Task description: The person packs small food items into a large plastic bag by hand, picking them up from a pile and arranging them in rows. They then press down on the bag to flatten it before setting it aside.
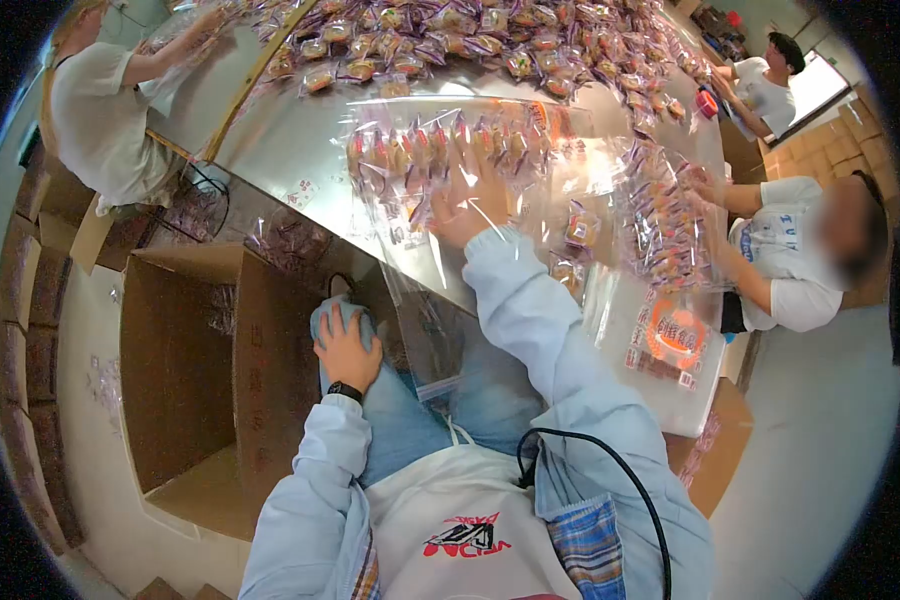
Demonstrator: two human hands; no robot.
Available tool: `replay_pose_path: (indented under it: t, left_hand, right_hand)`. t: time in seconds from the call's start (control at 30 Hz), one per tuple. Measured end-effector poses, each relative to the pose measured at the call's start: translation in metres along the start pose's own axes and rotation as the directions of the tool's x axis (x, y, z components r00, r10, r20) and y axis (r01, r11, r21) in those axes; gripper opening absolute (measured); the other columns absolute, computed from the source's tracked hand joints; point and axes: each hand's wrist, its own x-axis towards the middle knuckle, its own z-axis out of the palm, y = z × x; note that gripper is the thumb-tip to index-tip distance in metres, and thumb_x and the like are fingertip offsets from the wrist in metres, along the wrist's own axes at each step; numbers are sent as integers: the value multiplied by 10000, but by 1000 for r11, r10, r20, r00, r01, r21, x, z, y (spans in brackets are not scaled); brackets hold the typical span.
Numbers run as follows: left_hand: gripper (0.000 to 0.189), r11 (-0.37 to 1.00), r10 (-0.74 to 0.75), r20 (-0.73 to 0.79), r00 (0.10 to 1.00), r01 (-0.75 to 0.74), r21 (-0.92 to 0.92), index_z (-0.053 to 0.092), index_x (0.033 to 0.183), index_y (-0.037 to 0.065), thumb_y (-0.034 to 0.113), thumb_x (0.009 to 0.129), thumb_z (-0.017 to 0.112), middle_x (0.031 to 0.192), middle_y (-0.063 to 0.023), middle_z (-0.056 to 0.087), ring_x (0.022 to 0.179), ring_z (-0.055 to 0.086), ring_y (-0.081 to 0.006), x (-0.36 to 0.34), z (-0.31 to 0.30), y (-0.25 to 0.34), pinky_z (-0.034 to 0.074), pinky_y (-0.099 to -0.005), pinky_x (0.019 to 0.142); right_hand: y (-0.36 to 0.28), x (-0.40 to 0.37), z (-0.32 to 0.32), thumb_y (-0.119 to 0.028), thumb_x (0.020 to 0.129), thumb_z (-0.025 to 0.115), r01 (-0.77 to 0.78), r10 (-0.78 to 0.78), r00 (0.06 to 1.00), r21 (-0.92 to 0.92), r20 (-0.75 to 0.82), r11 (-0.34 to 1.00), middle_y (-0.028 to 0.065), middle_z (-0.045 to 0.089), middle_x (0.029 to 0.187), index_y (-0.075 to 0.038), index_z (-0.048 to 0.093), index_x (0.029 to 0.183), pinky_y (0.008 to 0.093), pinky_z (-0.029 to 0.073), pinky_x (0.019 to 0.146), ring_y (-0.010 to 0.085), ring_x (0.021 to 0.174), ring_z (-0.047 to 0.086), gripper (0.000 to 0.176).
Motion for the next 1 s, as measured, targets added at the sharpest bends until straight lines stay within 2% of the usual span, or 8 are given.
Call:
replay_pose_path:
  t: [0.13,0.23,0.5,0.63,0.8,0.9,0.93,1.0]
  left_hand:
    - [595,999,-29,1,1000,30,-22,578,1409,167,362,852,656,1646,-127,321,1502,261,-386,7,-3,4,295,-649,1134]
    - [567,999,-36,0,999,36,-6,597,1386,162,352,854,649,1634,-124,338,1500,267,-380,9,-3,7,296,-647,1132]
    - [566,993,-30,-27,999,33,111,607,1351,144,387,846,686,1588,-127,390,1486,289,-370,23,1,14,308,-606,1130]
    - [520,996,-48,-13,999,49,69,636,1316,131,369,854,652,1588,-130,395,1496,279,-369,30,-4,16,291,-639,1134]
    - [471,996,-49,-20,999,50,69,670,1267,117,346,856,629,1580,-145,405,1497,276,-378,30,2,19,269,-659,1142]
    - [465,996,-30,-22,999,31,81,672,1256,114,341,852,628,1570,-156,409,1491,281,-386,29,2,21,260,-660,1143]
    - [462,997,-26,-26,999,28,77,673,1253,114,339,851,629,1568,-158,410,1489,283,-388,28,3,20,259,-660,1142]
    - [492,996,-25,-29,999,27,88,662,1259,106,368,842,650,1571,-160,403,1486,285,-392,30,3,19,265,-651,1140]
  right_hand:
    - [20,26,18,-283,829,694,14,7,995,-207,103,978,211,402,1578,-64,429,1527,564,285,1187,443,1432,376,778]
    - [29,37,32,-316,812,719,-44,64,976,-102,209,994,188,429,1569,-77,442,1524,563,231,1219,412,1454,365,800]
    - [34,34,42,-600,744,789,9,5,993,-120,114,993,194,572,1435,-161,531,1487,549,216,1219,363,1394,461,901]
    - [19,51,26,-623,826,709,-46,157,903,-271,401,961,191,428,1583,-205,377,1589,595,83,1254,343,1502,328,931]
    - [28,47,48,-548,827,732,95,-98,954,22,283,995,195,476,1533,-180,464,1518,599,172,1236,354,1496,340,827]
    - [29,53,58,-498,803,769,180,-162,946,-39,282,983,201,494,1511,-158,505,1489,589,197,1230,379,1470,386,810]
    - [26,54,58,-375,693,851,163,-160,981,-25,113,986,103,629,1370,-186,605,1417,569,379,1124,351,1330,538,788]
    - [27,51,59,-443,710,837,18,-49,983,174,176,985,100,651,1334,-186,598,1431,560,355,1132,330,1303,559,802]
